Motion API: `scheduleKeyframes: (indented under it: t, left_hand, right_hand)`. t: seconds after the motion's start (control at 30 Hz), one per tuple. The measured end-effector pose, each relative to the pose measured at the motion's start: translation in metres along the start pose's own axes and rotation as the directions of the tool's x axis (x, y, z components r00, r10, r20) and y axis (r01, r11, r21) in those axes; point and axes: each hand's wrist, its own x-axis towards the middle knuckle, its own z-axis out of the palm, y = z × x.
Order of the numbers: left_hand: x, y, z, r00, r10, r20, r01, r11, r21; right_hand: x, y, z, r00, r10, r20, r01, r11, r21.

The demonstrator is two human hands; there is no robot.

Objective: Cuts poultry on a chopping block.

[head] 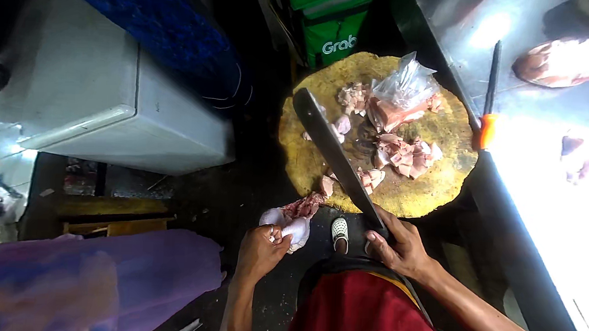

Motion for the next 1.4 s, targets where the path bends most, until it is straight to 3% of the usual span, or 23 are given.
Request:
scheduleKeyframes:
  t: [0.23, 0.3, 0.33, 0.37, 0.43, 0.47, 0.5, 0.7, 0.8, 0.93, 1.1, 1.23, 1.4]
  left_hand:
    - [-0.007, 0.009, 0.004, 0.999, -0.029, -0.033, 0.028, 0.999, -0.032]
    - [-0.008, 0.011, 0.007, 0.999, -0.028, -0.044, 0.027, 0.999, -0.033]
    - [-0.008, 0.012, 0.007, 0.999, -0.031, -0.042, 0.030, 0.999, -0.031]
    - [-0.007, 0.012, 0.008, 0.999, -0.037, -0.039, 0.036, 0.999, -0.023]
    - [-0.005, 0.015, 0.009, 0.998, -0.048, -0.042, 0.048, 0.999, -0.010]
    - [-0.006, 0.016, 0.009, 0.998, -0.051, -0.049, 0.050, 0.999, -0.010]
    - [-0.006, 0.016, 0.008, 0.997, -0.052, -0.064, 0.051, 0.999, -0.017]
    - [-0.012, 0.021, 0.009, 0.988, -0.073, -0.139, 0.058, 0.992, -0.108]
    - [-0.006, 0.030, 0.003, 0.978, -0.019, -0.206, -0.027, 0.976, -0.217]
    - [0.011, 0.057, -0.017, 0.945, 0.151, -0.292, -0.240, 0.923, -0.300]
    - [0.017, 0.078, -0.042, 0.873, 0.393, -0.290, -0.461, 0.859, -0.221]
    - [0.019, 0.073, -0.040, 0.889, 0.421, -0.183, -0.435, 0.899, -0.047]
    - [0.041, 0.047, -0.006, 0.977, 0.205, 0.050, -0.210, 0.970, 0.120]
  right_hand:
    - [-0.003, 0.014, 0.005, 0.997, -0.033, 0.067, 0.033, 0.999, -0.007]
    - [-0.012, 0.037, 0.007, 0.987, 0.026, 0.160, -0.013, 0.996, -0.086]
    - [-0.019, 0.051, 0.008, 0.962, 0.124, 0.242, -0.086, 0.983, -0.162]
    - [-0.023, 0.064, 0.008, 0.889, 0.292, 0.354, -0.201, 0.941, -0.273]
    - [-0.019, 0.088, 0.008, 0.576, 0.636, 0.514, -0.411, 0.769, -0.490]
    - [-0.017, 0.094, 0.007, 0.491, 0.695, 0.526, -0.450, 0.719, -0.530]
    - [-0.014, 0.098, 0.005, 0.458, 0.714, 0.530, -0.467, 0.701, -0.540]
    - [-0.042, 0.101, -0.015, 0.475, 0.718, 0.509, -0.493, 0.696, -0.521]
    - [-0.059, 0.099, -0.032, 0.480, 0.744, 0.465, -0.564, 0.667, -0.487]
    - [-0.065, 0.099, -0.036, 0.508, 0.787, 0.350, -0.668, 0.616, -0.416]
    - [-0.070, 0.106, -0.029, 0.549, 0.782, 0.294, -0.707, 0.622, -0.337]
    - [-0.070, 0.102, -0.028, 0.553, 0.773, 0.311, -0.739, 0.628, -0.245]
    - [-0.058, 0.095, -0.022, 0.593, 0.735, 0.329, -0.725, 0.665, -0.179]
